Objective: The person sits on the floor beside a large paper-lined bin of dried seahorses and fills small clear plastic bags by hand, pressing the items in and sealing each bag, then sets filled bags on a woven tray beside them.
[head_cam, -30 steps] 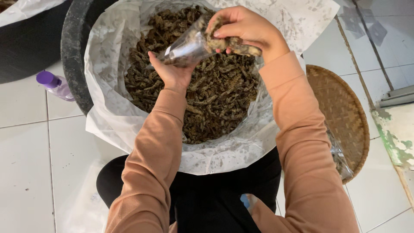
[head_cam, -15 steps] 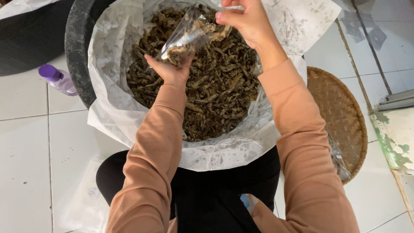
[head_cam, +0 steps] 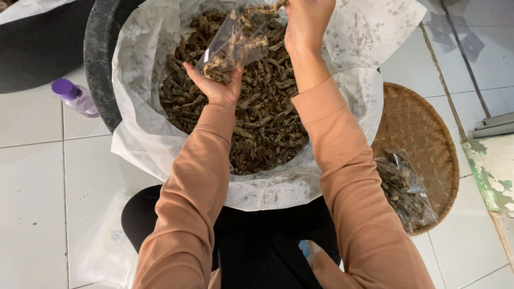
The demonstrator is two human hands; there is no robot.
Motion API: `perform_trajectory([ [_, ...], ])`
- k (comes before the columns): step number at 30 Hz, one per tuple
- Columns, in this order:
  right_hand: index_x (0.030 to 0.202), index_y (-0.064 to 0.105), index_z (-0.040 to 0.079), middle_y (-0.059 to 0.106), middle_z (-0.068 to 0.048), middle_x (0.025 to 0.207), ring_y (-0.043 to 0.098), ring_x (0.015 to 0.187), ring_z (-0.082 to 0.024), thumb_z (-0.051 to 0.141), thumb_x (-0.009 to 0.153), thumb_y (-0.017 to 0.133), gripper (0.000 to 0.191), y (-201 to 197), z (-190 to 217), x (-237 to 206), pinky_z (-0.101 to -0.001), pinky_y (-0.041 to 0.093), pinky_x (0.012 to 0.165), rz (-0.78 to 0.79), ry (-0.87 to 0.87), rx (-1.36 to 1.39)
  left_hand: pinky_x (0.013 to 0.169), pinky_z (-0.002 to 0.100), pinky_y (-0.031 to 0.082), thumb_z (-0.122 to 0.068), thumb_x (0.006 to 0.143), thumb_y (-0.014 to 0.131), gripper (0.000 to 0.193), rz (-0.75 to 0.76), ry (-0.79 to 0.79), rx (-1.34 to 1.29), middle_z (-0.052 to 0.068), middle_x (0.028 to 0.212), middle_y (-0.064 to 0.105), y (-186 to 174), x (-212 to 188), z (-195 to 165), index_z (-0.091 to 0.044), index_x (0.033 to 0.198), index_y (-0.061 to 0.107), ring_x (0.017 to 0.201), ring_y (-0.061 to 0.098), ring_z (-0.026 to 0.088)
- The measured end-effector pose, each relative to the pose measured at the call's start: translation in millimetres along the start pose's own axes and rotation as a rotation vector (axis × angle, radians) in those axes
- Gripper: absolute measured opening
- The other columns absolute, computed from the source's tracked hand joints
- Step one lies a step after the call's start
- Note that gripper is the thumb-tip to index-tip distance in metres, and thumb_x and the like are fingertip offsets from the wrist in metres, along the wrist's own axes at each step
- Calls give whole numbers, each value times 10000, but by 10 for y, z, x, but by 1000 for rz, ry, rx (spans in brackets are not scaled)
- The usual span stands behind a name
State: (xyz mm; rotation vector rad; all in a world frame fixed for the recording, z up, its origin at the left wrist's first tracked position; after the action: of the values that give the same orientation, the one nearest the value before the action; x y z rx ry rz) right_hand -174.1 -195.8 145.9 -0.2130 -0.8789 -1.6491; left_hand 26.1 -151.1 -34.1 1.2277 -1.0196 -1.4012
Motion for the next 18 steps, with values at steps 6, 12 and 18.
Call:
perform_trajectory([
  [6,986,703,50,694,0,920,678,846,-149,116,927,804,135,839,490,-465,-289,597,671,308,-345,-612,1063,667,504,-790,872,424,974,-4,54,36,213,1494,401,83,-59,-50,-89,1536,300,1317,495,423],
  [12,1217,764,107,666,-21,1252,688,1048,-160,130,1056,789,165,1587,995,-1070,-296,593,905,800,-579,-1091,1107,608,477,-805,869,397,976,58,72,78,209,1475,441,47,-19,-64,-74,1514,356,1329,498,406],
  [18,853,635,78,690,-59,1139,713,961,-232,129,788,775,162,2106,1135,-1708,-358,591,782,899,-1059,-1341,1129,529,453,-859,955,402,1083,184,-32,38,219,1457,424,-60,26,87,50,1542,352,1307,479,381],
])
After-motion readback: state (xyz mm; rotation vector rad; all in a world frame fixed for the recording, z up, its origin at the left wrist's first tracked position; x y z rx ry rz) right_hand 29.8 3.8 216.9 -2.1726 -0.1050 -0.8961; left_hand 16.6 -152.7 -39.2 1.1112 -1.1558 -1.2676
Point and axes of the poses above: each hand's wrist, its own x-axis towards the middle knuckle, its own y-axis out of the palm, z = x × y, the point moved 9 cm from there along x, towards the middle knuckle
